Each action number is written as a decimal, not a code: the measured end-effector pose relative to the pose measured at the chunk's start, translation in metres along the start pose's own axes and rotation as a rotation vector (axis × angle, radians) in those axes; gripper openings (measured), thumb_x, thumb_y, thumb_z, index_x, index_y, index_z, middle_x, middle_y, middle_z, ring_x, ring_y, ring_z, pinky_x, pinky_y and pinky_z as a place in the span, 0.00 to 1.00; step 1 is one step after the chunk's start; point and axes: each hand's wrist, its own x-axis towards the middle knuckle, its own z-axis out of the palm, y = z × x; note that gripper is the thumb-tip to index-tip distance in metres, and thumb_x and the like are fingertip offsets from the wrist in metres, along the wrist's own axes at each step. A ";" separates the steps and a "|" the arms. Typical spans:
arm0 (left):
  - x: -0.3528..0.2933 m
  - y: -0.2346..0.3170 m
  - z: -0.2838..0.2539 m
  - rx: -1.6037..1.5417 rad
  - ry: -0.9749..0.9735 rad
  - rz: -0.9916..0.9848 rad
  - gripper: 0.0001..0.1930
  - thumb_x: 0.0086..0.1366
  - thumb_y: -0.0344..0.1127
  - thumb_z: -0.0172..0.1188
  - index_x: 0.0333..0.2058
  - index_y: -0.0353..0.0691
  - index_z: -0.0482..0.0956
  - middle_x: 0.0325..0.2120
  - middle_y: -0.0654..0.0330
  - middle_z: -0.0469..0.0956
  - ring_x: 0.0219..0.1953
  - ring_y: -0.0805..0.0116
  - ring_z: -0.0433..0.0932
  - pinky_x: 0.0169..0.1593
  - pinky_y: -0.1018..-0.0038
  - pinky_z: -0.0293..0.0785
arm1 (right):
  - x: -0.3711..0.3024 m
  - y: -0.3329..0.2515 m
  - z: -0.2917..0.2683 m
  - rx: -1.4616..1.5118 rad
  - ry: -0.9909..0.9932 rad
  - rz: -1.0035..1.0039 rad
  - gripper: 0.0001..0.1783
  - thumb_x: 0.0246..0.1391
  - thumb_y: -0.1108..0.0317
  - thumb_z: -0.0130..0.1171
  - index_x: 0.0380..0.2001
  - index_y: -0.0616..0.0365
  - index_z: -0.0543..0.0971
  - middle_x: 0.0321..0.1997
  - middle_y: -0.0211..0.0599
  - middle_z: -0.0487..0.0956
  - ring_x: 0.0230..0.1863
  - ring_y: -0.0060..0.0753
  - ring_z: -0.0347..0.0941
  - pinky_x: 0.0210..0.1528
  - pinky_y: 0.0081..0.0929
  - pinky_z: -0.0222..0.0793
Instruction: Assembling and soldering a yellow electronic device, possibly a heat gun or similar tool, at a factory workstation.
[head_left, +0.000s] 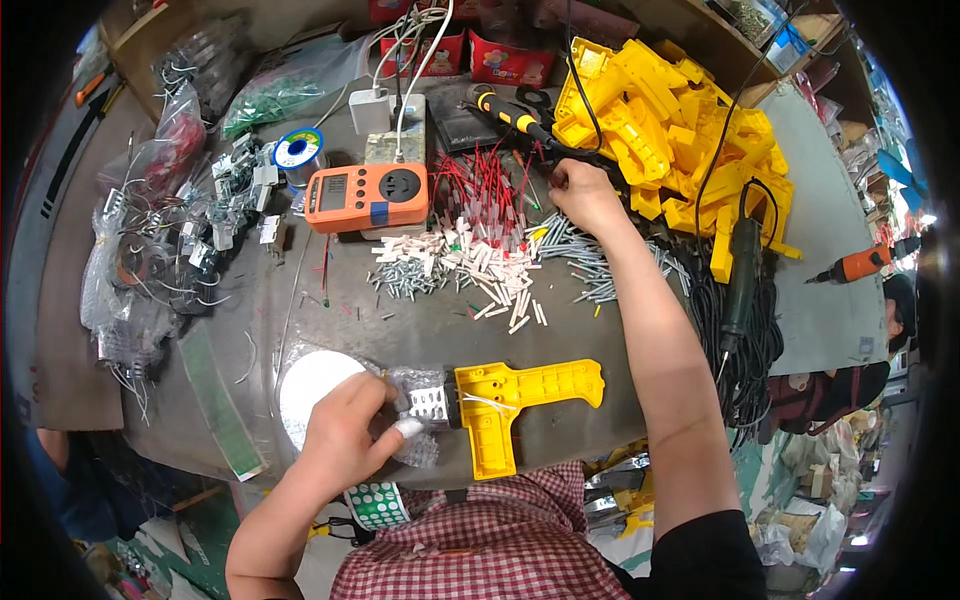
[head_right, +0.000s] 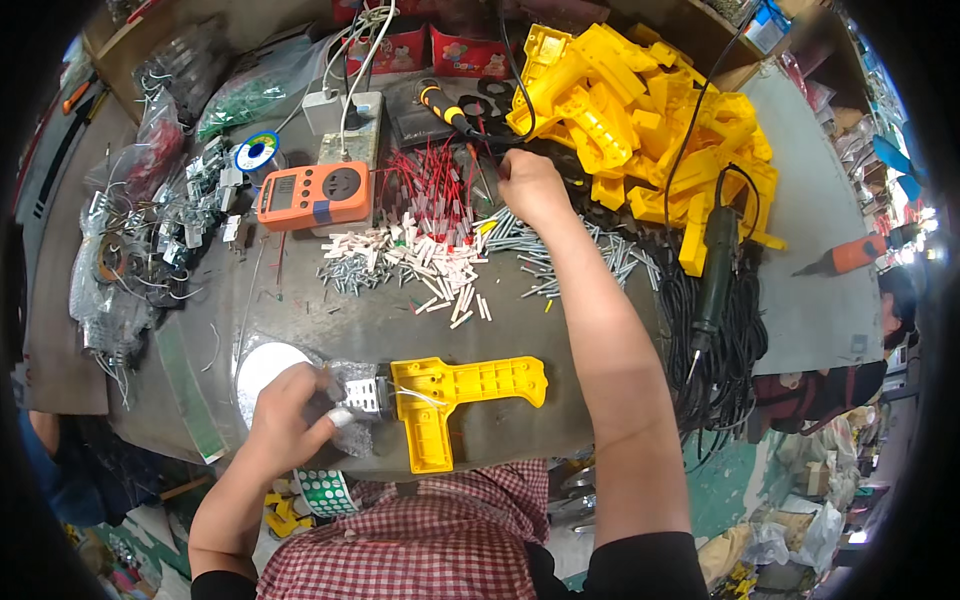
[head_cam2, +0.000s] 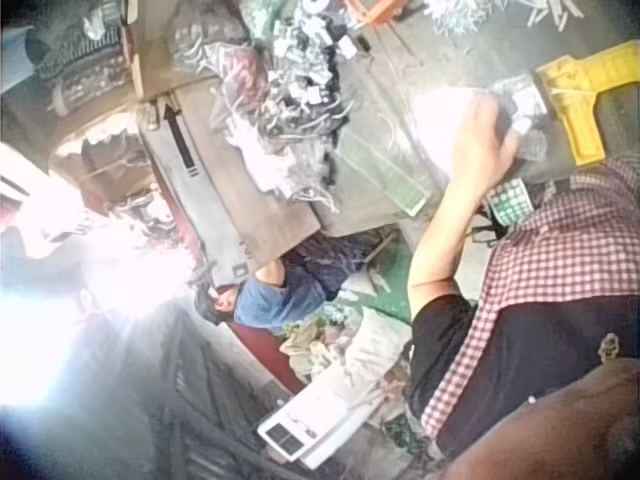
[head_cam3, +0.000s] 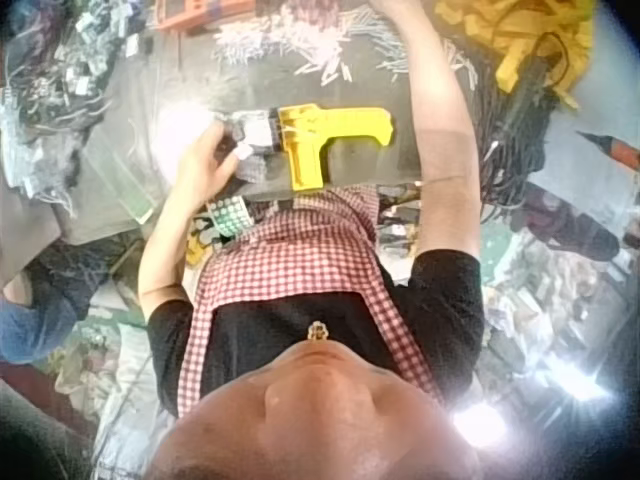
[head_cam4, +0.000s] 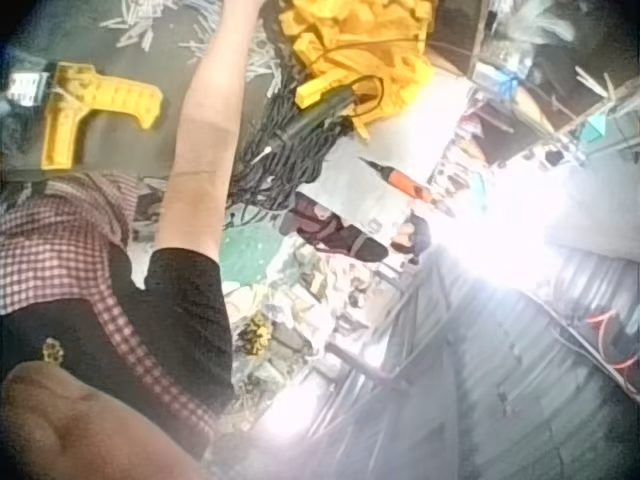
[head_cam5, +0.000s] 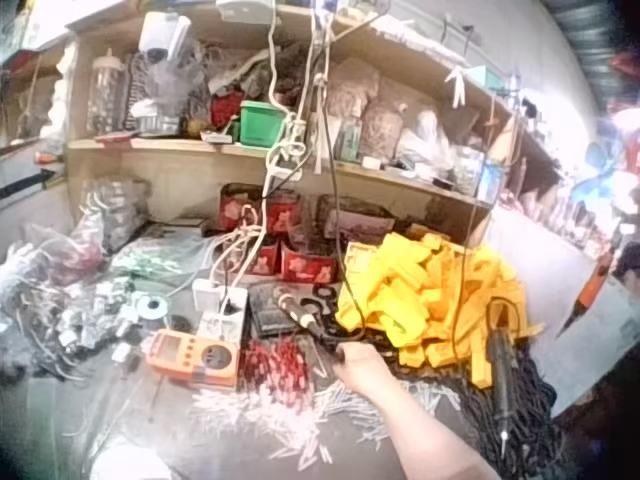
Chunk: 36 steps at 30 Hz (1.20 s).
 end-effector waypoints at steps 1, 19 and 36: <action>0.000 0.001 -0.001 -0.001 0.001 -0.003 0.18 0.42 0.31 0.69 0.32 0.36 0.71 0.28 0.53 0.72 0.31 0.51 0.74 0.34 0.65 0.71 | -0.001 -0.003 -0.001 0.078 0.040 0.025 0.11 0.41 0.71 0.58 0.32 0.61 0.78 0.38 0.50 0.79 0.43 0.53 0.75 0.45 0.42 0.70; 0.051 0.054 0.000 0.183 0.298 0.375 0.18 0.51 0.31 0.62 0.42 0.36 0.75 0.43 0.50 0.73 0.44 0.54 0.75 0.44 0.63 0.73 | -0.078 -0.041 -0.060 -0.522 -0.213 -0.104 0.10 0.54 0.66 0.49 0.34 0.62 0.73 0.32 0.54 0.79 0.36 0.55 0.77 0.39 0.47 0.72; -0.022 0.055 -0.014 -0.154 -0.371 0.511 0.11 0.41 0.31 0.65 0.26 0.41 0.75 0.24 0.59 0.71 0.29 0.58 0.73 0.34 0.66 0.71 | -0.234 -0.083 -0.072 0.277 -0.613 -0.724 0.06 0.53 0.61 0.56 0.29 0.50 0.77 0.24 0.26 0.72 0.32 0.30 0.68 0.37 0.29 0.63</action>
